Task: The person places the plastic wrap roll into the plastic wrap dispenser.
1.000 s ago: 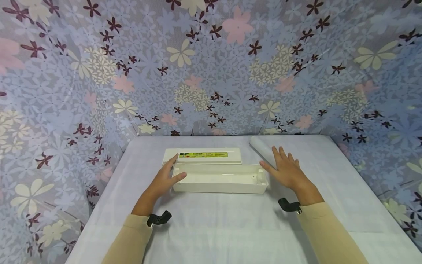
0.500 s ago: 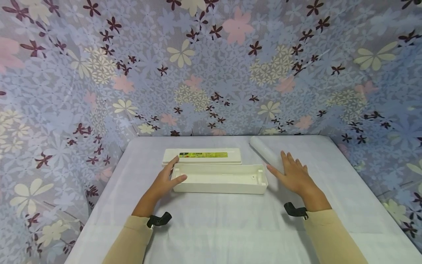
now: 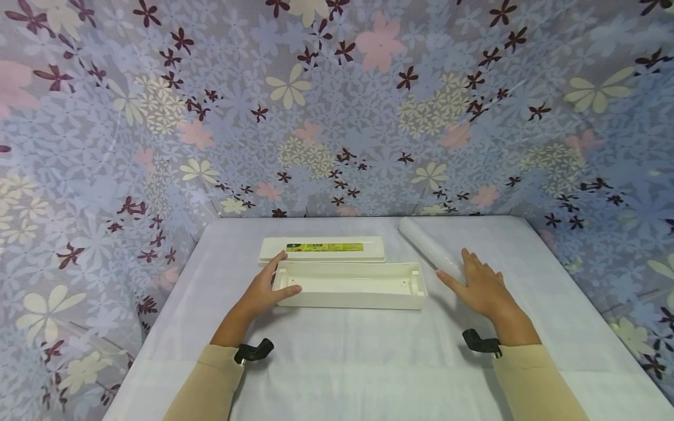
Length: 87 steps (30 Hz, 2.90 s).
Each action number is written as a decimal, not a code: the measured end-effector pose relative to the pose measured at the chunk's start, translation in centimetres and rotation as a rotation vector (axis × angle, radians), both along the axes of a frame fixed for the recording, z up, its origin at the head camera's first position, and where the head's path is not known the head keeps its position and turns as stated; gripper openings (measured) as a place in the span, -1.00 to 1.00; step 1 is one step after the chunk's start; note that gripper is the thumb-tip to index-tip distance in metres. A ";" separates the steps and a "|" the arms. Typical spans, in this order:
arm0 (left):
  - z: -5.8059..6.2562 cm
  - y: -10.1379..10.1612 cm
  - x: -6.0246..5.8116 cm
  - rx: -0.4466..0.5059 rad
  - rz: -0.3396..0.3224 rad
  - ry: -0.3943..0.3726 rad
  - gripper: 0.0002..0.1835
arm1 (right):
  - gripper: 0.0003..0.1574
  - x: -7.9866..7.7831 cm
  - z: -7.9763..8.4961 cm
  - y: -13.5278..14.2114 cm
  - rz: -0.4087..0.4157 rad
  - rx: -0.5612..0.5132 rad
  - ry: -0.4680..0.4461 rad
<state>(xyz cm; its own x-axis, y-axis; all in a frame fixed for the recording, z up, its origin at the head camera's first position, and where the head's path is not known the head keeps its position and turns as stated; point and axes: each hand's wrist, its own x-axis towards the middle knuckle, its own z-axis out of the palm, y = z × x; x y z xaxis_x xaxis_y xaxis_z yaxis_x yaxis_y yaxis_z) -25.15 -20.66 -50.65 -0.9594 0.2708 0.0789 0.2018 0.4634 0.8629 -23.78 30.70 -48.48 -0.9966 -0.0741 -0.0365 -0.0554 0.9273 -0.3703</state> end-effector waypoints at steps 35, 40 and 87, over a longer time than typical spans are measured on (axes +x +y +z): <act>-0.8 -0.9 -1.0 0.020 0.013 -0.057 0.26 | 0.53 4.3 -1.6 2.4 -0.021 -0.055 0.018; -1.1 -0.9 -0.6 0.020 0.016 -0.053 0.27 | 0.39 4.6 -2.0 2.9 -0.004 -0.073 0.033; -2.3 -2.0 0.7 0.052 -0.017 -0.041 0.26 | -0.11 8.6 -3.5 1.0 -0.185 -0.256 0.398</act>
